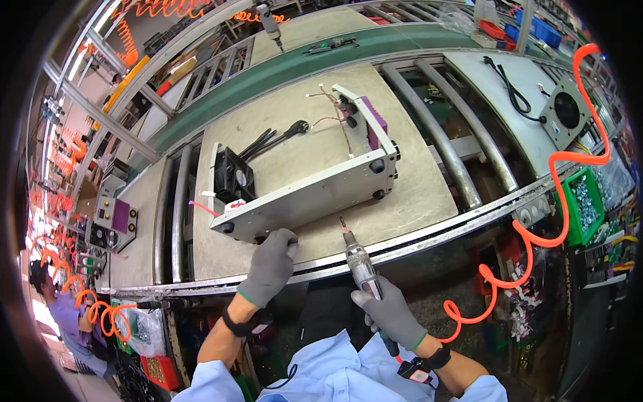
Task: Assemble and screw internal components into a metal power supply or inverter housing.
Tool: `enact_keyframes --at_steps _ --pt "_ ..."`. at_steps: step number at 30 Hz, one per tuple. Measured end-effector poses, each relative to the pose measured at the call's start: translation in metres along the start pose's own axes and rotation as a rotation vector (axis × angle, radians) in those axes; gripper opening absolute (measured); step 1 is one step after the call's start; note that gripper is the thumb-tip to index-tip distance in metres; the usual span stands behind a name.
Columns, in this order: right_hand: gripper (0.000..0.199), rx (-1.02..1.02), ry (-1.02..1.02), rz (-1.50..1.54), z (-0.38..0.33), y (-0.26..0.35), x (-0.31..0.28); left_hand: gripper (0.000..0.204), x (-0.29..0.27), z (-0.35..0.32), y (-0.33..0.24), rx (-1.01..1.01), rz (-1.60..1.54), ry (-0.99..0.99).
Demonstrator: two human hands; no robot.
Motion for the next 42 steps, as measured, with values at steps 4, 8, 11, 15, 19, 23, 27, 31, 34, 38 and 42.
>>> enact_keyframes --at_steps 4,8,11,15,19,23,27,31,34,38,42 --pt "0.035 -0.001 -0.004 0.001 0.004 0.005 -0.006 0.012 -0.062 0.036 -0.04 0.268 -0.255 -0.135" --pt "0.033 -0.013 -0.015 -0.006 0.003 0.008 -0.003 0.016 -0.107 0.099 -0.046 0.191 -0.407 0.015" --pt "0.031 0.004 -0.019 0.006 0.007 0.005 -0.002 0.027 -0.122 0.149 -0.059 -0.146 -0.428 0.272" --pt "0.029 0.012 -0.002 0.016 0.006 0.008 0.002 0.023 -0.085 0.202 -0.019 -0.165 -0.461 0.594" --pt "0.03 0.039 0.006 0.024 0.006 0.01 -0.004 0.022 -0.044 0.226 -0.014 -0.325 -0.426 0.855" --pt "0.031 0.078 0.034 0.038 0.006 0.017 -0.004 0.015 -0.005 0.228 -0.009 -0.298 -0.48 1.046" --pt "0.031 0.053 0.031 0.059 0.013 0.013 -0.004 0.015 0.02 0.23 -0.005 -0.267 -0.455 1.171" --pt "0.031 0.051 0.04 0.109 0.012 0.012 -0.005 0.026 0.036 0.223 -0.004 -0.27 -0.463 1.229" --pt "0.033 0.06 0.045 0.117 0.013 0.011 -0.003 0.039 0.044 0.22 0.002 -0.147 -0.385 1.302" --pt "0.034 0.082 0.061 0.144 0.014 0.012 -0.004 0.042 0.049 0.221 -0.002 -0.064 -0.358 1.294" --pt "0.035 0.09 0.045 0.126 0.015 0.009 -0.002 0.043 0.051 0.219 -0.001 -0.121 -0.44 1.262"
Point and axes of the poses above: each hand's wrist, its own z-axis towards the middle knuckle, its own x-axis out of the palm, y = z × x, the point moved 2 cm from there along z, towards the middle knuckle, and after that the axes turned 5 degrees about x, right-handed, at the moved point
